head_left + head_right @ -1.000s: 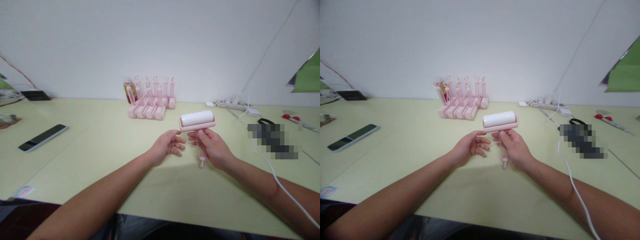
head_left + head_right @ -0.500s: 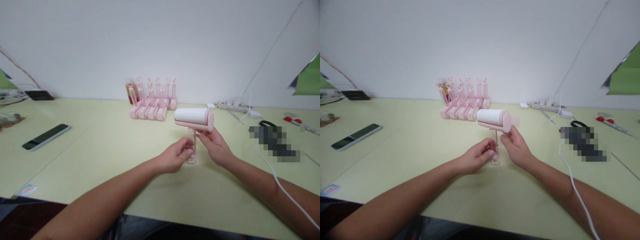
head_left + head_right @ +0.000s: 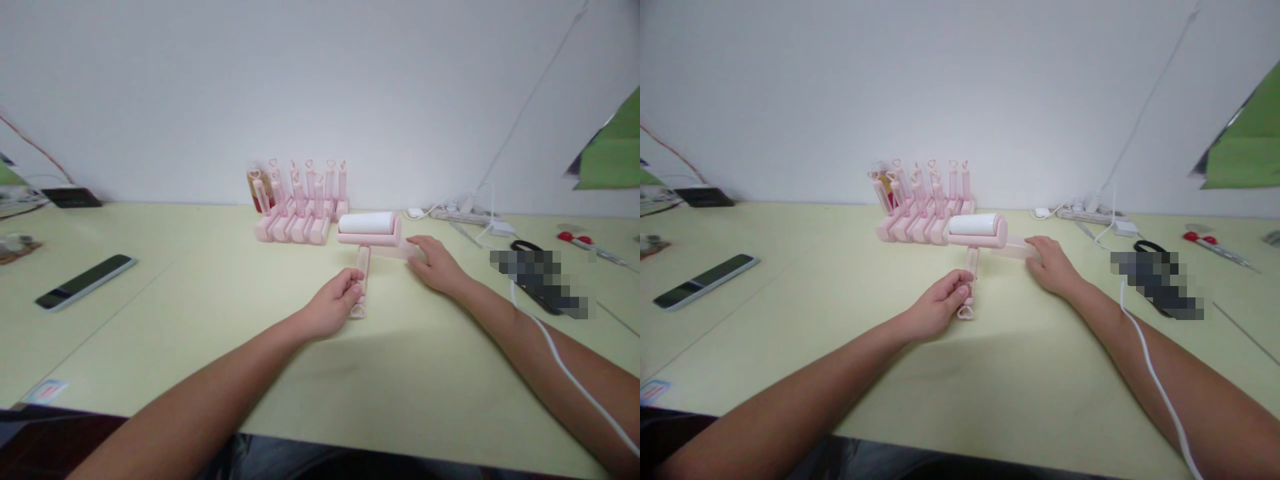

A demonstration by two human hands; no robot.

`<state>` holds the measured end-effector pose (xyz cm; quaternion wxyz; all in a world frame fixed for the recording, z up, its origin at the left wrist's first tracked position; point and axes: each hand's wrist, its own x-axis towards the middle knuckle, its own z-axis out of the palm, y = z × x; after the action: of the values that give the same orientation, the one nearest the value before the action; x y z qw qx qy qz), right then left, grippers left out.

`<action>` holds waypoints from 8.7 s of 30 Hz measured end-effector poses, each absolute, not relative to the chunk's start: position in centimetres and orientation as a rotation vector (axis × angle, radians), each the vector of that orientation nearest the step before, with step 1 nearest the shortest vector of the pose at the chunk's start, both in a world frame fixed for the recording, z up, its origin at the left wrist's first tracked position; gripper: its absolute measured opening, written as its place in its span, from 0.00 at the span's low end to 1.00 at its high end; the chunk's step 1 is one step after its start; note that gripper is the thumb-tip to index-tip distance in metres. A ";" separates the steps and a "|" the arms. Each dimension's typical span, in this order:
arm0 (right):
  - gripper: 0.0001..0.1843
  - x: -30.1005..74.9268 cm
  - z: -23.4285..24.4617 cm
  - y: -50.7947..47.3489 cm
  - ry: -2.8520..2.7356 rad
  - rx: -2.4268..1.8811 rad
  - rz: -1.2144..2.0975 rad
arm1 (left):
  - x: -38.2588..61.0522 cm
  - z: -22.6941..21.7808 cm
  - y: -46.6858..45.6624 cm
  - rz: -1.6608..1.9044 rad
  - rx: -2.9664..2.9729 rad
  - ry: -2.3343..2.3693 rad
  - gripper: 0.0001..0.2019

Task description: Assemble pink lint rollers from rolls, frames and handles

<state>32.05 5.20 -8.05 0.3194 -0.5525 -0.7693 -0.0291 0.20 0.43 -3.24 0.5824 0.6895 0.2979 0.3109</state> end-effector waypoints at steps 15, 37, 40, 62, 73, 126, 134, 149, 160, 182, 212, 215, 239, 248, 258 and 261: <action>0.16 29.9 -6.9 4.5 -1.060 -1.157 0.964 | -0.9 -3.6 2.3 0.774 1.844 1.028 0.10; 0.25 26.4 -5.2 2.0 -1.109 -1.014 1.311 | -1.9 -3.3 3.6 0.575 1.809 1.016 0.19; 0.27 26.3 -5.2 1.9 -1.130 -1.022 1.327 | -2.0 -3.5 3.7 0.568 1.821 1.009 0.20; 0.21 24.9 -5.6 1.5 -1.320 -1.247 1.083 | -1.3 -1.9 3.5 0.749 1.594 1.123 0.18; 0.28 25.8 -6.7 3.3 -1.082 -1.209 1.139 | -0.4 4.6 9.1 1.182 1.948 1.429 0.17; 0.20 25.1 -8.8 4.7 -1.778 -1.490 0.322 | -0.4 -4.1 5.7 0.450 2.733 1.521 0.15; 0.21 25.5 -9.3 4.8 -1.977 -1.590 0.140 | -1.2 -4.9 5.8 0.393 2.672 1.634 0.23; 0.21 27.3 -9.8 4.3 -2.106 -1.512 0.085 | -1.8 -5.4 6.0 0.378 2.711 1.548 0.25; 0.21 27.5 -9.2 3.4 -2.134 -1.469 0.097 | -1.6 -5.1 5.9 0.356 2.737 1.560 0.25; 0.30 23.6 -5.8 10.7 -1.562 -1.532 0.504 | -1.6 -4.9 5.7 0.372 2.685 1.505 0.25; 0.20 17.7 -4.6 4.3 -1.126 -0.935 0.893 | -0.4 -3.7 5.9 0.607 1.341 0.666 0.29; 0.20 17.7 -5.2 4.3 -1.048 -0.904 0.976 | 0.1 -3.8 5.4 0.650 1.343 0.706 0.27; 0.22 20.8 -8.2 6.2 -0.839 -0.866 1.172 | -8.0 -4.5 12.5 0.807 2.591 1.157 0.25; 0.19 19.9 -7.3 5.1 -0.872 -0.847 1.182 | -7.3 -3.7 11.8 0.914 2.601 1.241 0.26; 0.17 17.1 -5.9 2.6 -0.952 -0.706 1.282 | -0.7 -4.0 6.3 0.901 1.567 1.014 0.28; 0.17 17.0 -6.0 2.2 -0.981 -0.699 1.320 | -0.6 -4.4 6.3 0.888 1.462 0.995 0.28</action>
<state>17.01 2.23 -5.97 0.6268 -0.3047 -0.4278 0.5755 -0.63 6.32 -4.41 0.5493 0.6173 0.4202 0.3751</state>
